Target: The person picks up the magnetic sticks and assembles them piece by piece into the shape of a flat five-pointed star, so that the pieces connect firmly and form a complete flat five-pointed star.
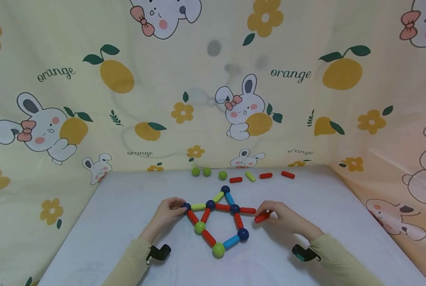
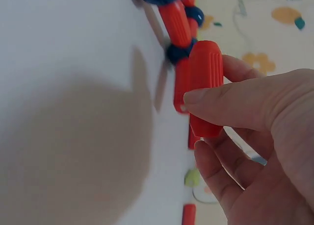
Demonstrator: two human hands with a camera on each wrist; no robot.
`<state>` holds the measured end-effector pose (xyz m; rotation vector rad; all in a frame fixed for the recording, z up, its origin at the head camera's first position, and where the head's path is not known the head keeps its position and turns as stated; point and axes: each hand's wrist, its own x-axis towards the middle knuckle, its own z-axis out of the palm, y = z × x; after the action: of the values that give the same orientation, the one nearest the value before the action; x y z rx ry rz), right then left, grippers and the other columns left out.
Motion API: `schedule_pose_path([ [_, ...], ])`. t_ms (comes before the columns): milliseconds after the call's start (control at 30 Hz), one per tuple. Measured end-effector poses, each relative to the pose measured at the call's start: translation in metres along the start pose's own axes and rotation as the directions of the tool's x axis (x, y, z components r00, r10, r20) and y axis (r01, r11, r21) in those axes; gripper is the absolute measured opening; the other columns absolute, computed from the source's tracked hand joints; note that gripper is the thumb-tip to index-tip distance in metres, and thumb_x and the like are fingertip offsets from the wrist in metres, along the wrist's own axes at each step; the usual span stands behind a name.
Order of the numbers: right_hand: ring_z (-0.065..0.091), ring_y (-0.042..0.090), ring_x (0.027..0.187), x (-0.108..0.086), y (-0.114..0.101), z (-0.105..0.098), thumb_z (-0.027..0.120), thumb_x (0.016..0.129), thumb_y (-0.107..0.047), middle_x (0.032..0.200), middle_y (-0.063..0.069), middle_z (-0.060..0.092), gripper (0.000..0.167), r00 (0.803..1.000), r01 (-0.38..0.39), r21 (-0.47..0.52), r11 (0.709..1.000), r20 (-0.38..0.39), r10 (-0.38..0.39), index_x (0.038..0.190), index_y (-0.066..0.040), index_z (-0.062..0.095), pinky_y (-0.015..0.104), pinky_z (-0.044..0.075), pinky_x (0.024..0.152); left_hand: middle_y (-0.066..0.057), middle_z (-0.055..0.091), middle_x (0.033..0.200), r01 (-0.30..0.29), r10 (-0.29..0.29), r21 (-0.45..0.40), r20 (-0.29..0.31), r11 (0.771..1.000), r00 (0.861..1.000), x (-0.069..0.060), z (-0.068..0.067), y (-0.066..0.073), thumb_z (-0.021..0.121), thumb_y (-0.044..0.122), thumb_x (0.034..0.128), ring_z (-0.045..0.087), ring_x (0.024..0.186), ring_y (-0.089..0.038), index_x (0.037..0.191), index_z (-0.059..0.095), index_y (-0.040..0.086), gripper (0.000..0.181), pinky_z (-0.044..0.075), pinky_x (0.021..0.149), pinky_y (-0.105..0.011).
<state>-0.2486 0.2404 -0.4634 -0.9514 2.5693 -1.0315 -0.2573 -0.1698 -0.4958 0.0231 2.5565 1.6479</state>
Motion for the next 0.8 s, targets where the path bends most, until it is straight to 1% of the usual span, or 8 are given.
schedule_pose_path([
  [67,0.055,0.013,0.098,0.0,-0.002,0.006,0.066,0.086,0.004,0.101,-0.013,0.063,0.032,1.0,0.005,-0.003,1.0,0.019,-0.005,0.109,-0.017,0.068,0.039,0.047,0.091,-0.007,0.066,0.101,0.002,-0.002,0.001,0.001,1.0,1.0,0.0,0.0,0.0,0.07,0.011,0.0875,0.061,0.09,-0.018,0.111,0.066,0.003,0.025,0.052,0.084,-0.036],
  [233,0.055,0.013,0.098,0.002,-0.006,0.017,0.066,0.086,0.004,0.1,-0.015,0.062,0.031,0.999,0.012,-0.011,1.0,0.046,-0.011,0.106,-0.02,0.069,0.039,0.048,0.09,-0.006,0.066,0.1,0.006,-0.006,0.006,0.001,1.0,1.0,0.0,0.0,0.0,0.07,0.011,0.0873,0.061,0.089,-0.018,0.11,0.066,0.004,0.025,0.052,0.084,-0.036],
  [367,0.054,0.015,0.1,0.004,-0.01,0.021,0.066,0.087,0.002,0.1,-0.015,0.062,0.029,0.998,0.002,0.009,1.0,0.059,-0.003,0.105,-0.021,0.069,0.045,0.046,0.092,-0.006,0.066,0.1,0.008,-0.008,0.013,-0.002,1.0,1.0,0.001,0.001,0.0,0.07,0.011,0.0872,0.061,0.09,-0.018,0.11,0.066,0.004,0.024,0.052,0.085,-0.036],
  [467,0.054,0.017,0.1,0.006,-0.013,0.021,0.065,0.086,0.005,0.1,-0.014,0.062,0.03,0.998,-0.009,0.026,1.0,0.063,0.007,0.104,-0.019,0.069,0.048,0.046,0.092,-0.006,0.066,0.101,0.007,-0.007,0.015,-0.005,1.0,1.0,0.0,0.001,0.0,0.07,0.012,0.0873,0.061,0.09,-0.018,0.11,0.066,0.004,0.024,0.052,0.085,-0.036],
  [600,0.054,0.017,0.1,0.008,-0.015,0.023,0.065,0.085,0.006,0.1,-0.013,0.062,0.031,0.998,-0.023,0.021,1.0,0.065,0.022,0.103,-0.019,0.07,0.045,0.047,0.091,-0.006,0.066,0.101,0.006,-0.006,0.012,-0.005,1.0,1.0,0.0,0.0,0.001,0.07,0.011,0.0876,0.061,0.09,-0.018,0.11,0.066,0.004,0.024,0.052,0.085,-0.036],
  [800,0.054,0.016,0.101,0.01,-0.015,0.027,0.067,0.085,0.004,0.104,-0.014,0.062,0.032,0.997,-0.021,0.016,1.0,0.075,0.02,0.105,-0.021,0.07,0.038,0.049,0.09,-0.006,0.066,0.101,0.007,-0.007,0.01,-0.004,1.0,1.0,0.001,0.0,0.001,0.07,0.011,0.0878,0.061,0.09,-0.018,0.11,0.066,0.004,0.024,0.052,0.085,-0.035],
])
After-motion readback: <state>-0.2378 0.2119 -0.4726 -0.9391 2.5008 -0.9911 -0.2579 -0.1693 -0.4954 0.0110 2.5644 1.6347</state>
